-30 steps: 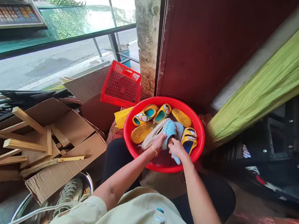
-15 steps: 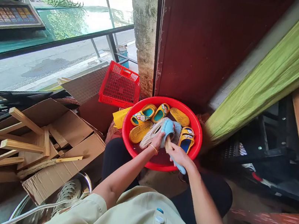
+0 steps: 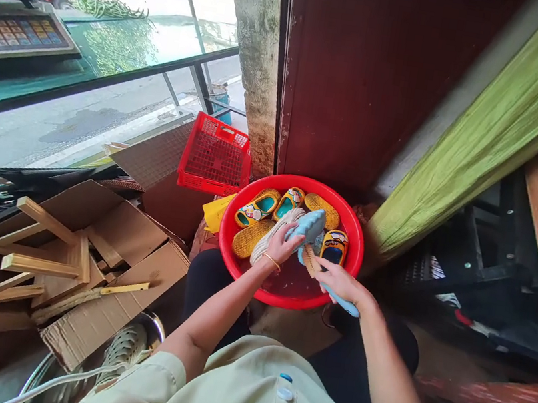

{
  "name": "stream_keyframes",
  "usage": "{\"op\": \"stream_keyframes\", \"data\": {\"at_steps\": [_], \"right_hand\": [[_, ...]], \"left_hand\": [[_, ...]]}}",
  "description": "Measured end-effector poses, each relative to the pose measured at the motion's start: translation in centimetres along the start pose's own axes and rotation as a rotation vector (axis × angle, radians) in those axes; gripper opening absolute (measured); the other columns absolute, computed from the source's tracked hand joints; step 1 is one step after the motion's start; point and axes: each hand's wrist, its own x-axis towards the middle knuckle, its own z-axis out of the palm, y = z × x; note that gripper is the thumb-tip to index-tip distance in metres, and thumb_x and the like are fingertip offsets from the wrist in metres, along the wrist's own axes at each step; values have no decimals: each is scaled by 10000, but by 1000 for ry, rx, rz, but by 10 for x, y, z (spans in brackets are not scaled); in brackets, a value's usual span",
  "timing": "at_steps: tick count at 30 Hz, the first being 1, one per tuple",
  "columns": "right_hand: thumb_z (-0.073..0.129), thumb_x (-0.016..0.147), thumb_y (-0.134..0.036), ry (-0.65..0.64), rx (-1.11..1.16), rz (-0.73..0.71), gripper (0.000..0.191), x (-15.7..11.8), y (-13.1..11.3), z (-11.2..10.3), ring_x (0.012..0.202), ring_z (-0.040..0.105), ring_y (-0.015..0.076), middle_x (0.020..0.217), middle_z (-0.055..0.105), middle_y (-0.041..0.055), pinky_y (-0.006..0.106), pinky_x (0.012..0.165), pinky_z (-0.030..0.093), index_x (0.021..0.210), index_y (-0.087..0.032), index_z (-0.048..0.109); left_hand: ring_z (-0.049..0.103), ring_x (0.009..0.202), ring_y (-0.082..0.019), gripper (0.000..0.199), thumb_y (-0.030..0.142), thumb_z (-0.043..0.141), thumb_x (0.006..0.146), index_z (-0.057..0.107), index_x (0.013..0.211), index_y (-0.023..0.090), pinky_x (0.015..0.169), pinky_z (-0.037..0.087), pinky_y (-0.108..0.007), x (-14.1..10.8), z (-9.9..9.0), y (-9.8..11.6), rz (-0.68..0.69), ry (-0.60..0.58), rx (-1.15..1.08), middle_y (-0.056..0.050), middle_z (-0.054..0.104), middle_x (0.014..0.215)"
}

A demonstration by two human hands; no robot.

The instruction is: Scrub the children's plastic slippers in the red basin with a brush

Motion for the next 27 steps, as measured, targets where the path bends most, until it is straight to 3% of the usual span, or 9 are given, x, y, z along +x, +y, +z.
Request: {"op": "stream_keyframes", "data": {"at_steps": [5, 11, 15, 18, 20, 23, 25, 27], "right_hand": [[646, 914, -414, 9, 110, 18, 777, -10, 35, 0, 442, 464, 92, 649, 588, -67, 184, 406, 377, 1621, -216, 393], [669, 858, -408, -49, 188, 14, 819, -2, 53, 4, 447, 482, 100, 657, 607, -64, 200, 419, 382, 1606, -202, 409], [644, 828, -486, 122, 290, 12, 885, -6, 62, -6, 416, 484, 118, 666, 619, -53, 233, 407, 382, 1613, -175, 380], [638, 813, -515, 239, 367, 2, 933, -7, 71, -7, 391, 484, 126, 649, 619, -56, 244, 398, 372, 1617, -143, 345], [646, 809, -520, 242, 441, -21, 946, -5, 77, -4, 387, 485, 124, 656, 630, -54, 241, 393, 363, 1616, -140, 331], [676, 802, -520, 234, 549, -59, 960, 1, 89, 2, 374, 466, 112, 667, 643, -52, 232, 375, 335, 1616, -153, 325], [703, 795, -514, 235, 594, -74, 975, 7, 96, 4, 365, 460, 107, 661, 645, -51, 227, 363, 320, 1617, -153, 323], [723, 796, -509, 224, 620, -86, 983, 12, 103, 4, 365, 469, 107, 662, 654, -45, 224, 355, 313, 1619, -152, 320]], "left_hand": [[566, 1361, -293, 538, 450, 705, 908, 624, 1391, 225, 1174, 430, -434, 5, -14, -6, 164, 64, 302, -131, 615, 1452], [652, 1230, -300, 461, 478, 594, 976, 639, 1365, 234, 1080, 474, -429, 26, -27, -21, -26, 82, 429, -121, 727, 1285], [634, 1240, -297, 426, 413, 528, 1007, 617, 1381, 231, 1075, 456, -429, 46, -47, -22, -127, 182, 526, -124, 723, 1290], [544, 1362, -310, 455, 283, 474, 1004, 579, 1435, 181, 1154, 384, -456, 50, -54, -20, -77, 313, 696, -164, 624, 1441], [521, 1382, -302, 464, 259, 461, 1001, 581, 1444, 195, 1182, 358, -453, 42, -43, -20, 45, 254, 787, -151, 602, 1467], [569, 1305, -306, 458, 374, 537, 994, 601, 1426, 235, 1138, 407, -451, 18, -4, -22, 194, -74, 855, -130, 669, 1356], [602, 1254, -308, 537, 457, 585, 974, 572, 1455, 218, 1095, 444, -437, 3, 29, -24, 190, -277, 889, -142, 684, 1318], [606, 1268, -315, 649, 475, 614, 953, 492, 1521, 187, 1099, 446, -435, -5, 58, -25, 97, -302, 932, -164, 644, 1398]]}}
